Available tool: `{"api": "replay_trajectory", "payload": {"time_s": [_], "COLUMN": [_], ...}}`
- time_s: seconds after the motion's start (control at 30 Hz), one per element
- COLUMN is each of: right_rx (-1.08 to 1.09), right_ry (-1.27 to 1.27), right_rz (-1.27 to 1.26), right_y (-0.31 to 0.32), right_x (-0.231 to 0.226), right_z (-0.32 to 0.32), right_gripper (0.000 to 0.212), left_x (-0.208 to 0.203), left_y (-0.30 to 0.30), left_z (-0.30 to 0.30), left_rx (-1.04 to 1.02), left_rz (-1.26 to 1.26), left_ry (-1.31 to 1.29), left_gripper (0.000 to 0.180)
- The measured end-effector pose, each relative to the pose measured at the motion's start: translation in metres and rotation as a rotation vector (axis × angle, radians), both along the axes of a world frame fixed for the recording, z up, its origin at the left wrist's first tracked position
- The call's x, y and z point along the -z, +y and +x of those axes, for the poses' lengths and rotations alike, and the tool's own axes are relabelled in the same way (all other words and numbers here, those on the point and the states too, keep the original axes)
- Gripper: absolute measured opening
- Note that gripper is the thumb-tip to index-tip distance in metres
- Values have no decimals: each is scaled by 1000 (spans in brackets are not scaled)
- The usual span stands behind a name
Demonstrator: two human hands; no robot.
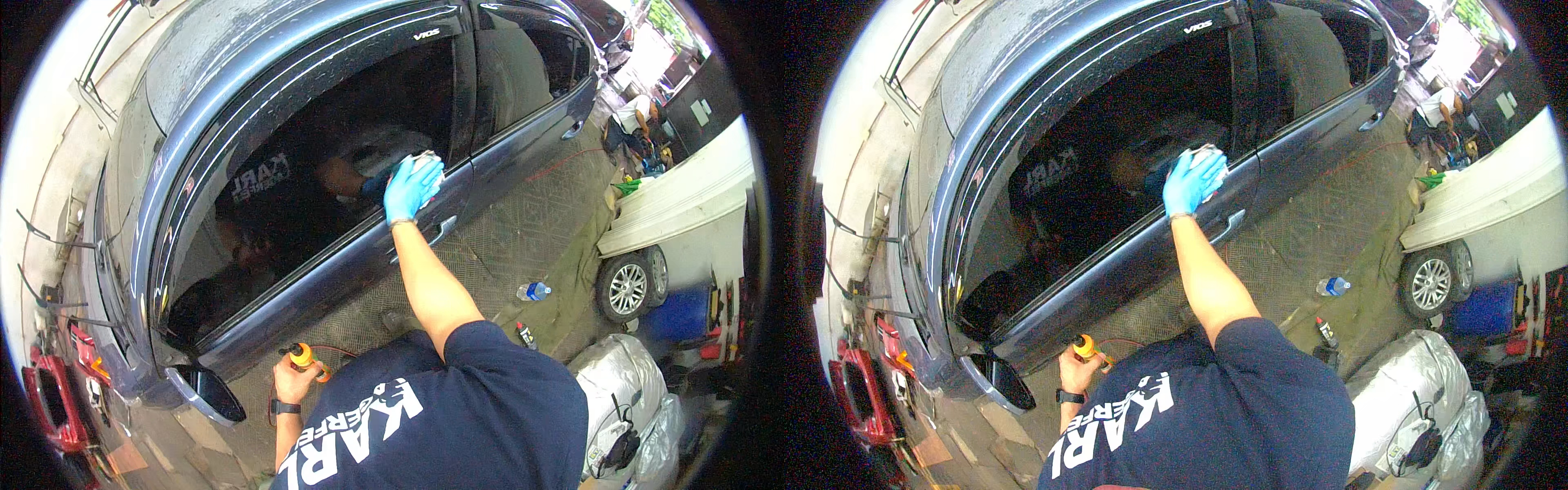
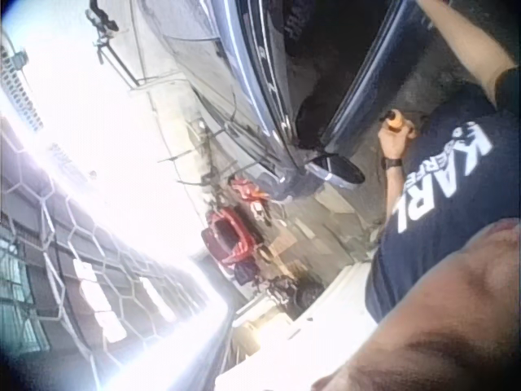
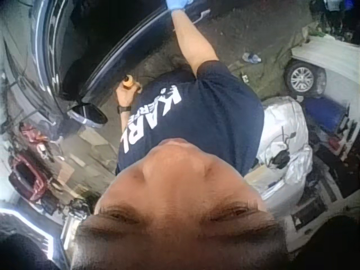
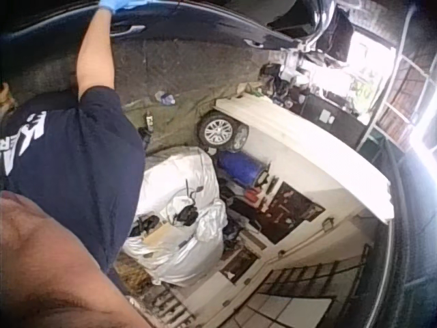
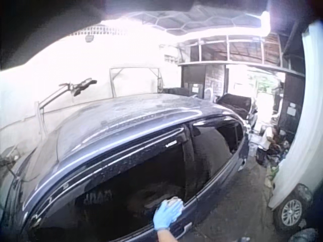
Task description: The person wipes the side windows of a dark sedan with a cloth while holding a spray bottle. They then use a red air hose to blow air along the window edges and door seals.
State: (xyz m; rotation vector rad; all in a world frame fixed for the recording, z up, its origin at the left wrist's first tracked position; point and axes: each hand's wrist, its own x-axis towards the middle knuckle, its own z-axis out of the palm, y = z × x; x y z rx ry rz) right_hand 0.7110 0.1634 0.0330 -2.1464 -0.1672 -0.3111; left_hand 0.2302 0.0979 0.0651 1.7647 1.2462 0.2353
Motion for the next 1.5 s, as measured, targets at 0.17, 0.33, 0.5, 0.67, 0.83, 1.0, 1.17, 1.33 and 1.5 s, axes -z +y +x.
{"api": "replay_trajectory", "payload": {"time_s": [0.17, 0.33, 0.5, 0.67, 0.83, 1.0, 1.17, 1.33, 1.5], "right_rx": [-89, -246, -314, -346, -417, -351, -338, -204, -131], "right_ry": [-451, -744, -827, -641, -700, -496, -669, -784, -911], "right_rz": [56, -94, -457, -427, -215, -361, -192, -518, -698], "right_y": [17, 30, 33, 31, -23, -71, -6, 31, 41], "right_x": [-83, -175, -206, -202, -89, 18, -123, -199, -192], "right_z": [62, 140, 182, 162, 108, 79, 109, 188, 211], "right_gripper": [87, 81, 80, 76, 88, 95, 84, 67, 70], "left_x": [20, 16, 15, 19, 37, 22, 40, 28, 27], "left_y": [1, -5, -6, -1, -9, -19, -20, -2, -6], "left_z": [-1, 10, 10, -5, -34, -60, -90, -85, -86], "left_rx": [-13, -25, -36, -52, -140, -197, -237, -220, -304], "left_rz": [35, -52, -69, -42, -51, -95, -68, -72, -123], "left_ry": [-55, -125, -127, -123, -164, -130, -139, -122, -189], "left_gripper": [34, 31, 30, 30, 31, 32, 32, 30, 29]}}
